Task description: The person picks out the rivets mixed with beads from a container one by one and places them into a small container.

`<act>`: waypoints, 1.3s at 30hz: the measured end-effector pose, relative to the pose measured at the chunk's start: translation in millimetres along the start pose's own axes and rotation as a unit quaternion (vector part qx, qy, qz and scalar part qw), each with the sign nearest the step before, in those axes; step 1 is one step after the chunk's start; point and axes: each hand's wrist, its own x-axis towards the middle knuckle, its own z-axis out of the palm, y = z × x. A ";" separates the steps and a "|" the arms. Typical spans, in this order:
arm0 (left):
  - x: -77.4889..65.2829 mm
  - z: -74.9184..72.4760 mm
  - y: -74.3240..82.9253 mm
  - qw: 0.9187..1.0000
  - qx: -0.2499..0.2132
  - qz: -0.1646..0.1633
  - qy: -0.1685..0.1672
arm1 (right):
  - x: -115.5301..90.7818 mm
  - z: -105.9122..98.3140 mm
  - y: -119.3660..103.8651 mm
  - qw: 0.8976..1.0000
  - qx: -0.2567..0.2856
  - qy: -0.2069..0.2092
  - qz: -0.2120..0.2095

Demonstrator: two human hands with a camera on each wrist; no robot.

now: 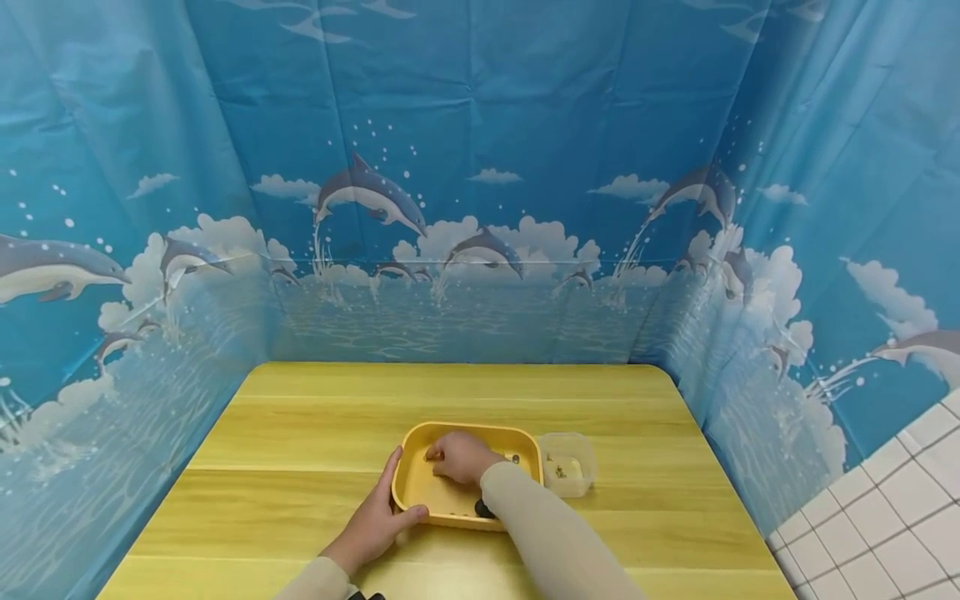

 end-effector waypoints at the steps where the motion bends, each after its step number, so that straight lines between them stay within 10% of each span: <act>1: -0.4 -0.2 0.5 1.000 0.000 0.000 0.000 | 0.3 0.6 0.3 1.000 -0.001 0.000 -0.001; 39: -2.8 0.5 2.3 1.000 0.020 0.004 -0.005 | 21.6 18.8 -19.3 0.996 -0.072 0.043 -0.017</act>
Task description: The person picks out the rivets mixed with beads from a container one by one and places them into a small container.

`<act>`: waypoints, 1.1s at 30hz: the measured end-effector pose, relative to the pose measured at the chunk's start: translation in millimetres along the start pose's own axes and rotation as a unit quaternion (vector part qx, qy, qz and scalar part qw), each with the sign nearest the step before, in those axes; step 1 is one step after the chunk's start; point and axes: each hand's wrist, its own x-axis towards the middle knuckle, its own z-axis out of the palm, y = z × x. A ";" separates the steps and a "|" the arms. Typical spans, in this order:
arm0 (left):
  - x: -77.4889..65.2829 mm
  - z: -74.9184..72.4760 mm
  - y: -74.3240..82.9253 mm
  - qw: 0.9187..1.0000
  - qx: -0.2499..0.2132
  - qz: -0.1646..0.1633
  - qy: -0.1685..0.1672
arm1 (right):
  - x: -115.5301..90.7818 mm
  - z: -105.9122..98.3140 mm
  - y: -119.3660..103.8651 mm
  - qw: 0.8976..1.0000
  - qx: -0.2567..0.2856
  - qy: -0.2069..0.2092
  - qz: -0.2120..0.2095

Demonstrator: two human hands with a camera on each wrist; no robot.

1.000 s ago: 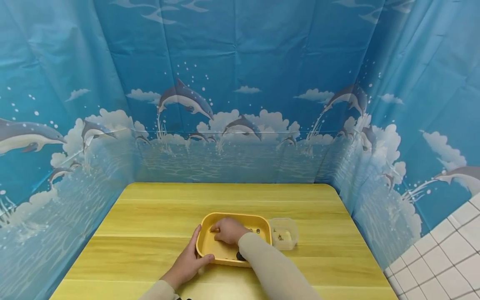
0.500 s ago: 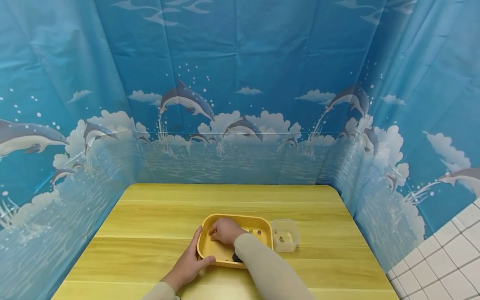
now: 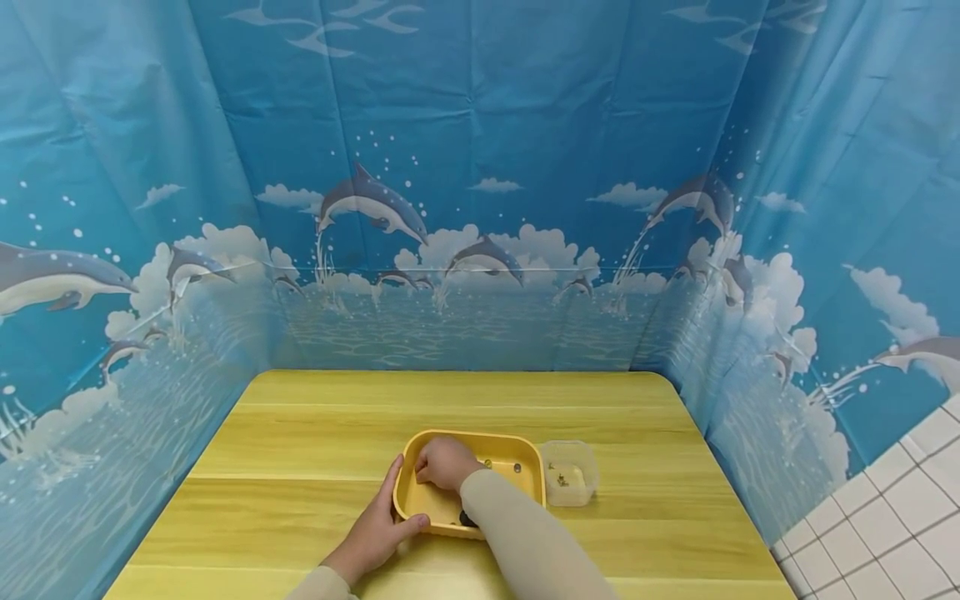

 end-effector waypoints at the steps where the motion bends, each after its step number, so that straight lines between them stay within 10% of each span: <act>1: -0.1 0.1 0.0 1.000 0.001 0.000 0.000 | -0.1 0.2 -0.2 1.000 0.000 0.000 0.000; 33: -2.3 -1.5 3.5 1.000 -0.013 -0.004 -0.007 | -1.6 3.3 -4.7 0.999 -0.028 -0.018 -0.027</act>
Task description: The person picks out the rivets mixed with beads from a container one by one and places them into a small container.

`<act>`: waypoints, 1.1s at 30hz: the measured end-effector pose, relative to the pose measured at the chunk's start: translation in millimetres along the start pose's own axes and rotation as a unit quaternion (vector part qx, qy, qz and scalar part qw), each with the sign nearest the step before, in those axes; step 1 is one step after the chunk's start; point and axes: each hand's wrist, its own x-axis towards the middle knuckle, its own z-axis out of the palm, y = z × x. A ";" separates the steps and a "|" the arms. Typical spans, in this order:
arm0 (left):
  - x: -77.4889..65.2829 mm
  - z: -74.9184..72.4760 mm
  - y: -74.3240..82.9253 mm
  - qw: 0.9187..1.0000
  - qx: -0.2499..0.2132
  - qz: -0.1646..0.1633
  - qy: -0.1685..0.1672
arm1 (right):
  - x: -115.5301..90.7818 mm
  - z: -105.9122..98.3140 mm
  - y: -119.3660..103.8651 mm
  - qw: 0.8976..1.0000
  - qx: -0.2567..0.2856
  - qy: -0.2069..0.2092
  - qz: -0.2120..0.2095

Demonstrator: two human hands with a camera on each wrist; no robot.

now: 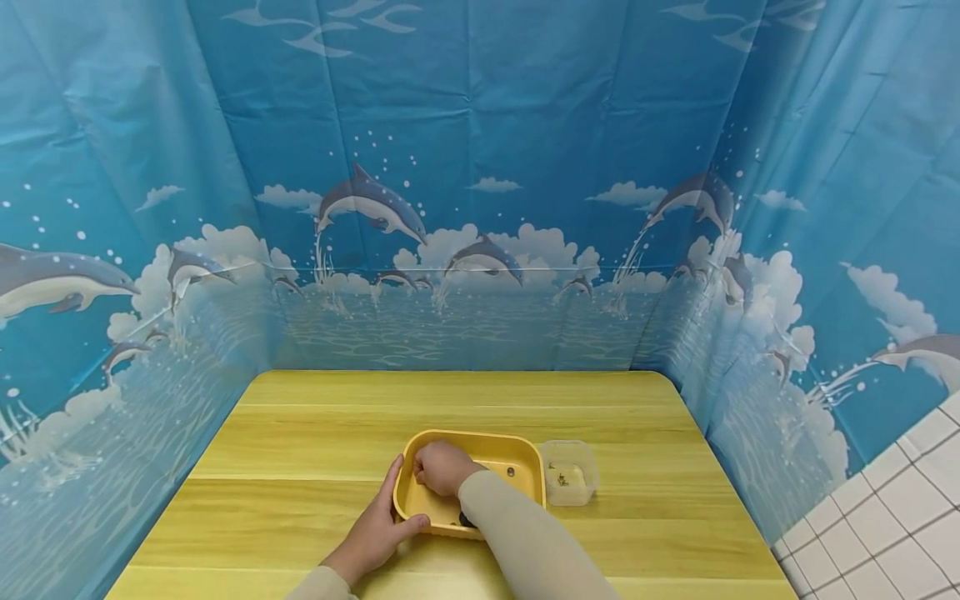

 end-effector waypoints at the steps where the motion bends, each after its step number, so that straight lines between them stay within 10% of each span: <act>1: 0.2 0.1 -0.4 1.000 0.000 0.000 0.000 | 0.0 0.0 -0.1 1.000 0.000 0.000 0.000; 33: 3.5 1.2 -9.0 1.000 -0.008 0.003 -0.005 | -5.4 -3.8 5.8 0.994 0.108 0.012 0.024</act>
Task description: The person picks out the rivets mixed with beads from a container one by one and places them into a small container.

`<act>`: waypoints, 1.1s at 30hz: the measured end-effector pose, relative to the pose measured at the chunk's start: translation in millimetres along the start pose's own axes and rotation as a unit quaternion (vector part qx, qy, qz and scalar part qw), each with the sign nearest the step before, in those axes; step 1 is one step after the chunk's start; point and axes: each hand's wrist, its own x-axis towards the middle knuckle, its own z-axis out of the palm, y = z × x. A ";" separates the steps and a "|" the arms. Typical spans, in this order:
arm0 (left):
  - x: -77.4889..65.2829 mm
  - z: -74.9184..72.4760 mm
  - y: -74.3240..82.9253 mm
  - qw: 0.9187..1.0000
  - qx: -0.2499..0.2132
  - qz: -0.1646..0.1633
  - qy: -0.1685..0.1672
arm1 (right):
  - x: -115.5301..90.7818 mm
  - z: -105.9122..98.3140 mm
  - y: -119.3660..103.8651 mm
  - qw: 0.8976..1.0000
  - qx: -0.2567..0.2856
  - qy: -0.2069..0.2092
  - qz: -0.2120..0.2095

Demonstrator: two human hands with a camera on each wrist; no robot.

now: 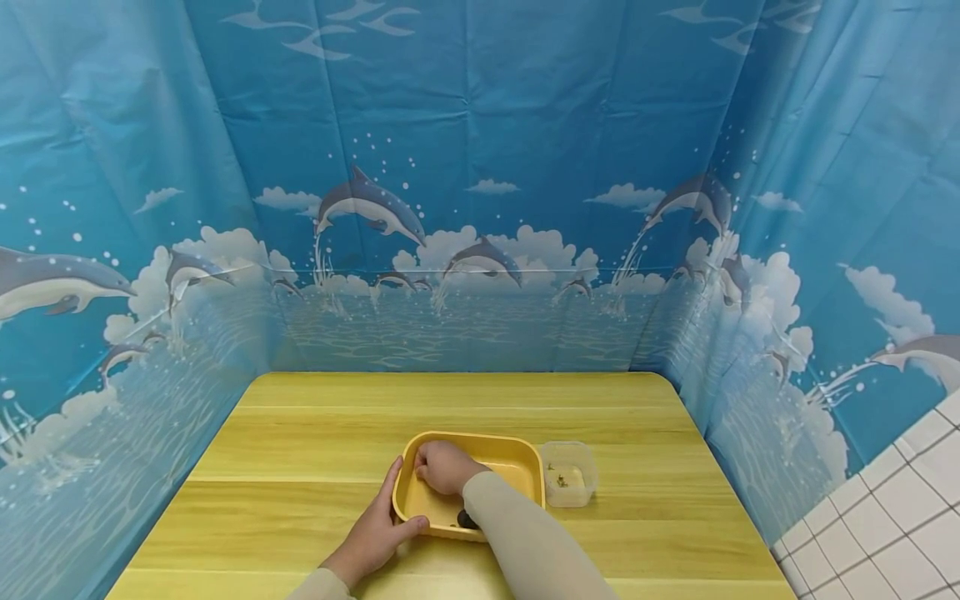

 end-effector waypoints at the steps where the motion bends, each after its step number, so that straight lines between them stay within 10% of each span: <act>1: 0.0 -0.1 -0.1 1.000 -0.003 0.000 -0.001 | -0.1 -0.1 -0.1 1.000 0.000 0.002 0.000; 33: 1.9 1.0 -0.2 1.000 0.015 0.007 0.012 | 1.3 -0.4 2.7 0.997 0.061 0.039 0.017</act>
